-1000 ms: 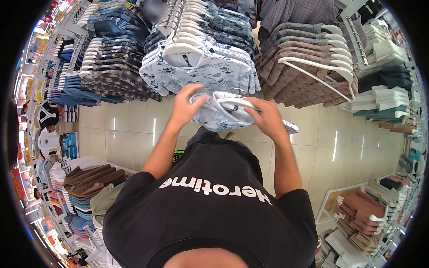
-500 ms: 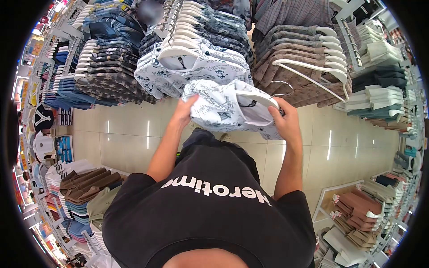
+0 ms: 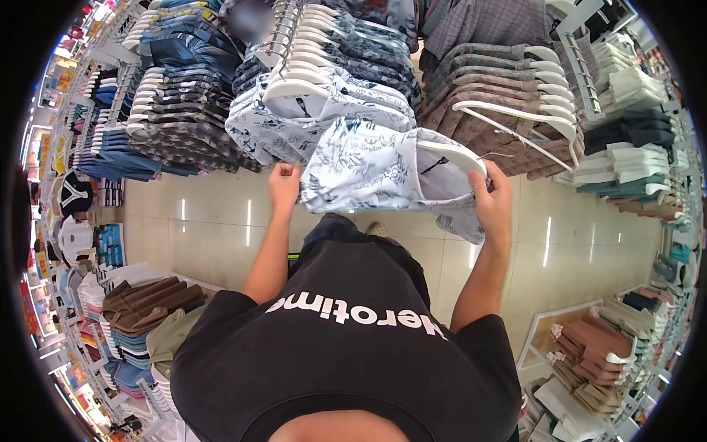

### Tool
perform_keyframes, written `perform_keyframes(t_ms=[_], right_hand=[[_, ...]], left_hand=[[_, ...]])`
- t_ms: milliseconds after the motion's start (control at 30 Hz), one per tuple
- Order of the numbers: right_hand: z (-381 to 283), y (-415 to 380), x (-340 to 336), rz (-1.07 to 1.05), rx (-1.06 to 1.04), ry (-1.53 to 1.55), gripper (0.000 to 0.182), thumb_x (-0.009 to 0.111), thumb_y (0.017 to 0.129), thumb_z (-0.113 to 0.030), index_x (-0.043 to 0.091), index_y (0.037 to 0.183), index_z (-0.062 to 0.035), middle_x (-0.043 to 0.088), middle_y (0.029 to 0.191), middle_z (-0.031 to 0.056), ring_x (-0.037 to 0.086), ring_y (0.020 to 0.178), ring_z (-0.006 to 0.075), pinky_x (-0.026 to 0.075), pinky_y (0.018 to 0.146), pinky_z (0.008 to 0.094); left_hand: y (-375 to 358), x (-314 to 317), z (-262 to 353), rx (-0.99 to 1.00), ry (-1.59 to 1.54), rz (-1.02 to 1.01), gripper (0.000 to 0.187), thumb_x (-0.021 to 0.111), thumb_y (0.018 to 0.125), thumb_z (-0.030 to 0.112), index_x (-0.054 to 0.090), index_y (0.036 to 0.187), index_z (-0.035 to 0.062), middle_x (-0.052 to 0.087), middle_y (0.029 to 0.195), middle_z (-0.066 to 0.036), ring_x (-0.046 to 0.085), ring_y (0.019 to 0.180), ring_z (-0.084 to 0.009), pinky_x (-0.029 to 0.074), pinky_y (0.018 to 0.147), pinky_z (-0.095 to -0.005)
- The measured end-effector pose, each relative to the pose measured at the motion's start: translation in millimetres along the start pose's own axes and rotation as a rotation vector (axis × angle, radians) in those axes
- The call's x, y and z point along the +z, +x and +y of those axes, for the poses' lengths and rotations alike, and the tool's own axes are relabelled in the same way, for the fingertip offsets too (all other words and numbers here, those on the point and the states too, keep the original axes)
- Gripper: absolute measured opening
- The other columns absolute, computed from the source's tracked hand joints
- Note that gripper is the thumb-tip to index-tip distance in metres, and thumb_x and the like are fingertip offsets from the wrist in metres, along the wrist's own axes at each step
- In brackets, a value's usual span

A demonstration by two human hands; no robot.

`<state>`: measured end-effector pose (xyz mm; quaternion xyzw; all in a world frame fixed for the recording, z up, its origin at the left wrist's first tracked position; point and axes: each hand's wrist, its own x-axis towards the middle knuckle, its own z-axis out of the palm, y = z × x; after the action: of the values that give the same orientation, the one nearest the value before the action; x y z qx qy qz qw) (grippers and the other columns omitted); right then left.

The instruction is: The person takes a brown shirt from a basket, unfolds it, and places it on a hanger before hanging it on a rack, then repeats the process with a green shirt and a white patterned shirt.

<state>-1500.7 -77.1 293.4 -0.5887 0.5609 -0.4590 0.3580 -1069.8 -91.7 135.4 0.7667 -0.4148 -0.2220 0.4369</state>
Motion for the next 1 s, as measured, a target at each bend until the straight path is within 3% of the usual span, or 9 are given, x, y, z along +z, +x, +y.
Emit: perform_keyframes(t_ms=[100,300,367,400,467,700,800,867,1000], right_hand=[[-0.9,0.3,-2.1,-0.004,-0.011,0.041,0.025,0.068,0.092,-0.021,0.066,0.101,0.0027,0.062,0.085,0.0,0.051,0.078,0.0089,0.041,0.071,0.0256],[-11.5,4.0,10.3,-0.184,-0.044,-0.038,0.023,0.068,0.088,-0.014,0.065,0.1,0.0045,0.065,0.087,0.0044,0.054,0.079,0.0125,0.045,0.074,0.0275],[-10.9,5.3,10.2,-0.175,-0.05,-0.028,0.023,0.069,0.087,-0.015,0.065,0.1,0.0045,0.065,0.086,0.0042,0.055,0.079,0.0126,0.045,0.074,0.0276],[-10.7,5.6,9.6,-0.165,-0.054,-0.018,0.023,0.069,0.087,-0.015,0.065,0.1,0.0045,0.065,0.086,0.0041,0.055,0.08,0.0126,0.045,0.074,0.0278],[-8.2,8.0,2.1,-0.152,-0.047,-0.025,0.023,0.069,0.087,-0.015,0.066,0.1,0.0045,0.065,0.086,0.0041,0.055,0.08,0.0125,0.045,0.074,0.0275],[-16.2,0.9,-22.7,-0.278,-0.004,-0.104,0.02,0.069,0.086,-0.012,0.066,0.098,0.0044,0.064,0.085,0.0042,0.055,0.08,0.0128,0.045,0.074,0.0276],[-13.8,0.5,-12.5,-0.282,-0.015,-0.019,0.02,0.07,0.084,-0.009,0.066,0.098,0.0041,0.065,0.086,0.0054,0.057,0.081,0.0139,0.045,0.076,0.0281],[-21.6,1.7,-1.5,-0.276,-0.042,0.023,0.021,0.071,0.082,-0.007,0.067,0.099,0.0044,0.067,0.089,0.0071,0.059,0.083,0.0148,0.046,0.077,0.0288],[-31.0,10.5,17.7,-0.316,-0.165,-0.023,0.026,0.071,0.082,-0.004,0.066,0.106,0.0051,0.07,0.096,0.0094,0.063,0.089,0.0171,0.048,0.081,0.0308]], left_hand=[[-1.2,-17.0,9.5,-0.029,0.265,-0.064,0.029,0.076,0.083,0.027,0.067,0.087,-0.0001,0.07,0.082,-0.01,0.068,0.082,-0.0208,0.051,0.073,-0.0368],[-6.7,-6.7,63.1,0.194,-0.202,-0.19,0.032,0.073,0.086,0.026,0.069,0.103,-0.0006,0.072,0.089,-0.012,0.069,0.086,-0.0206,0.051,0.075,-0.0366],[-12.1,6.1,78.5,0.459,-0.357,-0.276,0.031,0.072,0.088,0.023,0.068,0.107,-0.0014,0.071,0.087,-0.01,0.067,0.08,-0.0177,0.051,0.073,-0.0332],[-12.9,2.1,84.8,0.459,-0.357,-0.275,0.031,0.072,0.088,0.023,0.068,0.107,-0.0014,0.071,0.087,-0.01,0.067,0.08,-0.0177,0.051,0.073,-0.0332],[-12.6,-6.4,99.7,0.347,-0.141,-0.632,0.026,0.071,0.089,0.018,0.066,0.104,-0.0026,0.07,0.086,-0.008,0.062,0.075,-0.0145,0.049,0.07,-0.0301],[15.4,-36.9,121.3,0.187,-0.175,-0.661,0.018,0.071,0.087,0.012,0.067,0.098,-0.0016,0.067,0.081,-0.008,0.06,0.073,-0.0115,0.048,0.068,-0.0287],[0.9,-33.6,155.4,0.433,-0.075,-0.456,0.021,0.073,0.085,0.016,0.068,0.098,0.0,0.067,0.081,-0.01,0.063,0.073,-0.0167,0.049,0.068,-0.0318],[-14.5,-25.2,178.6,0.831,-0.031,-0.362,0.02,0.07,0.088,0.018,0.068,0.096,-0.0004,0.068,0.08,-0.008,0.064,0.07,-0.021,0.049,0.066,-0.0342],[-45.3,-13.6,205.7,0.912,0.021,-0.57,0.026,0.073,0.085,0.026,0.068,0.095,0.0023,0.068,0.08,-0.013,0.064,0.071,-0.0329,0.049,0.065,-0.0397]])
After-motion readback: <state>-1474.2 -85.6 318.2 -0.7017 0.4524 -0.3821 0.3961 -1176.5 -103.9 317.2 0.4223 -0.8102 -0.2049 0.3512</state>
